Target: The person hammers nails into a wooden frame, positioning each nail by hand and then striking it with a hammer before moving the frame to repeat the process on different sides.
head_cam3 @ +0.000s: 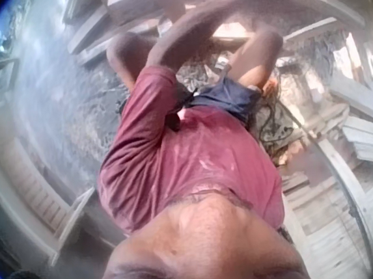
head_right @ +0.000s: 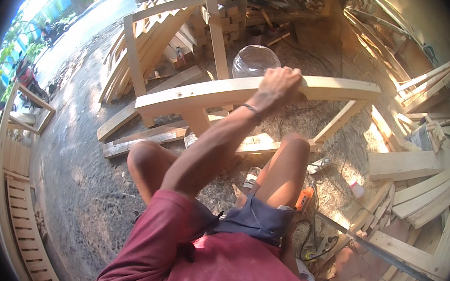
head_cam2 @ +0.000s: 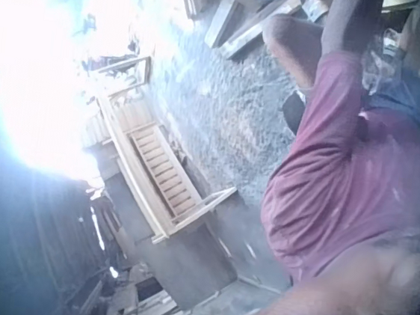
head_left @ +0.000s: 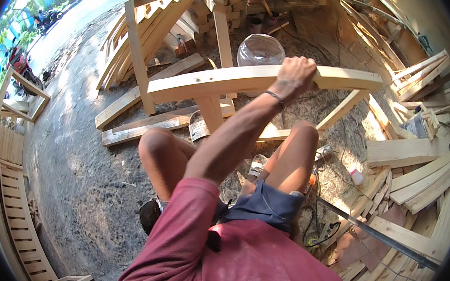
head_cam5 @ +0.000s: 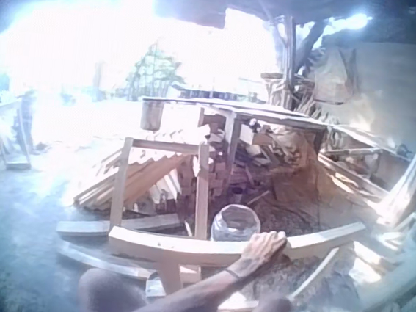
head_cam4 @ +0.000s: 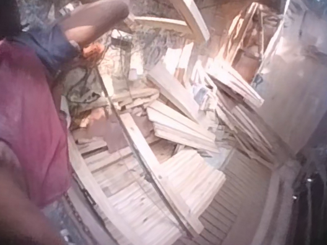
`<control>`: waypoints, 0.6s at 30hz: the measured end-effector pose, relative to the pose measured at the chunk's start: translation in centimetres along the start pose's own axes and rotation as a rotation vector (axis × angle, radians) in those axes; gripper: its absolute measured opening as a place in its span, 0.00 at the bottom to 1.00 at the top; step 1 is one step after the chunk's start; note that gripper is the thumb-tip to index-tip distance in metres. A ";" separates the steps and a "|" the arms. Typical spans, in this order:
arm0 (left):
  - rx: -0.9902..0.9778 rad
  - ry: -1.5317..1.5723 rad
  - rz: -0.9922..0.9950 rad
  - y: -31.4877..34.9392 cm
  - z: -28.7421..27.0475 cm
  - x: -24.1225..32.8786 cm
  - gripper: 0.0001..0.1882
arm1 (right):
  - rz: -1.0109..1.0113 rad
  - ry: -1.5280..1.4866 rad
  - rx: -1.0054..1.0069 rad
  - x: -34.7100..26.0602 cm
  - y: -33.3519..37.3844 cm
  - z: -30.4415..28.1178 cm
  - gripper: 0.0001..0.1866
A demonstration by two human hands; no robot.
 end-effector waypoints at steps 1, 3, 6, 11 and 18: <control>-0.043 0.000 -0.015 0.5 -0.8 -0.5 0.29 | -0.086 -0.022 0.059 0.3 -0.7 -0.4 0.17; -0.107 0.061 -0.061 1.7 -2.6 -1.6 0.32 | -0.234 -0.030 0.178 0.5 -2.4 -2.3 0.17; -0.130 0.015 -0.054 4.5 -6.2 -4.6 0.36 | -0.283 0.066 0.321 -1.4 -5.7 -8.8 0.14; 0.154 0.076 -0.097 11.7 -11.4 -10.9 0.36 | -0.157 -0.891 0.206 -12.0 -7.5 -20.2 0.21; 0.339 0.279 -0.148 20.0 -15.6 -18.6 0.27 | -0.273 -1.138 0.128 -31.1 -10.9 -24.5 0.43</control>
Point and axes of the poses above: each hand's wrist, its own y-axis away from the middle knuckle, its own z-axis out of the palm, x = y × z, the point moved 1 cm from there along -y, towards the middle knuckle, and after that the axes turned 13 degrees about -x, right-handed, at the moved point
